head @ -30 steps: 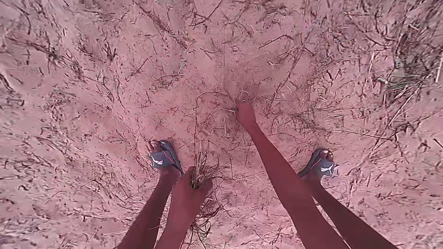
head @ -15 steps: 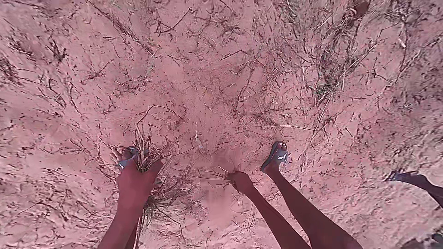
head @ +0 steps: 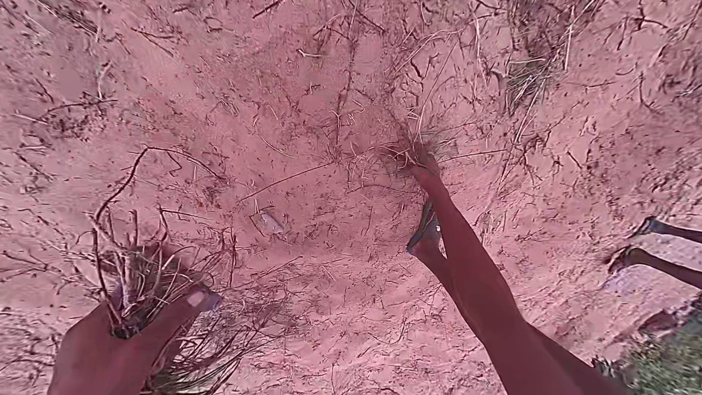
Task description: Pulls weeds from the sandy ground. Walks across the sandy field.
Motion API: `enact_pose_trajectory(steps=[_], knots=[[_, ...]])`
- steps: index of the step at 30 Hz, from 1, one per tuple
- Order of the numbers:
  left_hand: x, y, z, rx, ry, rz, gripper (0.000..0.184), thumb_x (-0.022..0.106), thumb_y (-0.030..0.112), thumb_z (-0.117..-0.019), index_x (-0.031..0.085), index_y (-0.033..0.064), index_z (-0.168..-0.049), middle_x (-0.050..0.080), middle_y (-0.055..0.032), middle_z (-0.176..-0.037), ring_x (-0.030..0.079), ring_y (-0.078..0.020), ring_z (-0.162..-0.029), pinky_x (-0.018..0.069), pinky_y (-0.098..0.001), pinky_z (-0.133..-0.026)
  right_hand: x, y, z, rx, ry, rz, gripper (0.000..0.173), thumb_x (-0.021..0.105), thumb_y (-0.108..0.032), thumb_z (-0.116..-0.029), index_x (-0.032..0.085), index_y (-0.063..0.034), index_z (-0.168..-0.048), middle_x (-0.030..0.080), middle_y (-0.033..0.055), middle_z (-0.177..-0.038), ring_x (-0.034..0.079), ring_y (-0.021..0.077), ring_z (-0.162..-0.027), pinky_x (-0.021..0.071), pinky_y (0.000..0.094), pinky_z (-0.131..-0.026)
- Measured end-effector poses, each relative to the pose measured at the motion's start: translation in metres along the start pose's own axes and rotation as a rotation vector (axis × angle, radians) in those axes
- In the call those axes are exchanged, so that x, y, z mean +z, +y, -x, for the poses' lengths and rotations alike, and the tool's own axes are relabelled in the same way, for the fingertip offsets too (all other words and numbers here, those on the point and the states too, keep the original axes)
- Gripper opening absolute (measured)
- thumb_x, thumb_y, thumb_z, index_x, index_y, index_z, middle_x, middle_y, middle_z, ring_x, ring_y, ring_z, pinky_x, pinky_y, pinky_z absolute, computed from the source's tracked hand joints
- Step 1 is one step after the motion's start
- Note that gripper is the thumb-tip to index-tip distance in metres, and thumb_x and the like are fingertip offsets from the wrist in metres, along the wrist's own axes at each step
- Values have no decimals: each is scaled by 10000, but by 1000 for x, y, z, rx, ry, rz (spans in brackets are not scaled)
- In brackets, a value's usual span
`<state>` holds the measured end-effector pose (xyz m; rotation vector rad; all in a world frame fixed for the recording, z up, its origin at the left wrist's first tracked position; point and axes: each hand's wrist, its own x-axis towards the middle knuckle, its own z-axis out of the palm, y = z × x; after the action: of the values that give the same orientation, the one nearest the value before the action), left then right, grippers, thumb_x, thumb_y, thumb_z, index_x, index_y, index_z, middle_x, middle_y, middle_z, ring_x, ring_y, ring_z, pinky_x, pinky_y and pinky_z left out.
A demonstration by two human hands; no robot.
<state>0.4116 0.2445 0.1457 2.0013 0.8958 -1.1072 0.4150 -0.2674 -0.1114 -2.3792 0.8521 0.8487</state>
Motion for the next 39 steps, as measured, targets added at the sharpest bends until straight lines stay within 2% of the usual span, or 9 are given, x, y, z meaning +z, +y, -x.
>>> enact_pose_trajectory(steps=[7,10,13,20,27,29,31,33,39], knots=[[6,6,-9,-13,-3,33,481,732,198,-886,496,53,-1280,589,81,-889,563,5,-599,518,-215,-534,40,-9,31,6,-265,-17,999,875,-238,-799,315,-63,-1608,433,328,-1525,448,478,-1399,378,617,-1136],[15,16,-9,8,27,4,503,730,185,-881,507,3,-1294,594,28,-946,575,13,-659,522,-209,-588,61,-19,65,-21,-319,-51,963,924,-285,-742,435,-67,-1542,583,278,-1399,568,427,-1292,456,603,-1071],[26,23,-11,18,62,-69,529,731,199,-894,524,-46,-1314,595,-93,-1044,574,-69,-796,517,-301,-719,80,-47,91,39,-365,41,1040,924,-375,-725,390,-105,-1575,519,287,-1456,539,442,-1316,452,596,-1074],[40,11,-19,48,120,-98,559,799,222,-840,581,-60,-1272,646,-229,-1137,628,-289,-1030,497,-531,-900,124,-87,143,129,-144,69,684,739,-208,-869,513,-123,-1509,630,283,-1299,650,454,-1141,543,571,-917],[30,2,-21,118,142,-207,485,789,195,-876,605,-81,-1230,655,-264,-1081,635,-354,-1008,474,-584,-894,211,-101,318,25,-863,65,427,689,-250,-943,657,18,-1274,660,258,-1259,631,412,-1195,502,577,-995],[24,0,-22,124,157,-206,509,782,214,-877,603,-80,-1253,658,-271,-1087,633,-377,-1019,466,-601,-896,222,-79,376,88,-651,-181,340,715,-162,-881,705,20,-1169,722,235,-1093,689,387,-1062,525,581,-931],[17,-3,-26,114,182,-125,518,765,221,-877,594,-84,-1260,656,-251,-1079,632,-332,-986,479,-559,-863,209,-75,396,316,-78,-425,416,715,-70,-797,674,113,-1168,718,265,-960,704,377,-900,537,571,-821],[10,-7,-27,50,188,27,481,739,241,-904,581,-33,-1265,634,-121,-1040,606,-129,-852,518,-350,-748,180,-78,379,366,178,-481,539,730,-64,-849,584,137,-1328,703,297,-1121,692,387,-1040,525,558,-951],[-1,3,-12,94,147,127,405,725,284,-874,613,8,-1147,605,-38,-876,585,-77,-708,505,-308,-632,53,-110,173,-203,377,-159,665,675,-48,-860,483,-2,-1496,697,303,-1081,688,478,-950,528,643,-824]])
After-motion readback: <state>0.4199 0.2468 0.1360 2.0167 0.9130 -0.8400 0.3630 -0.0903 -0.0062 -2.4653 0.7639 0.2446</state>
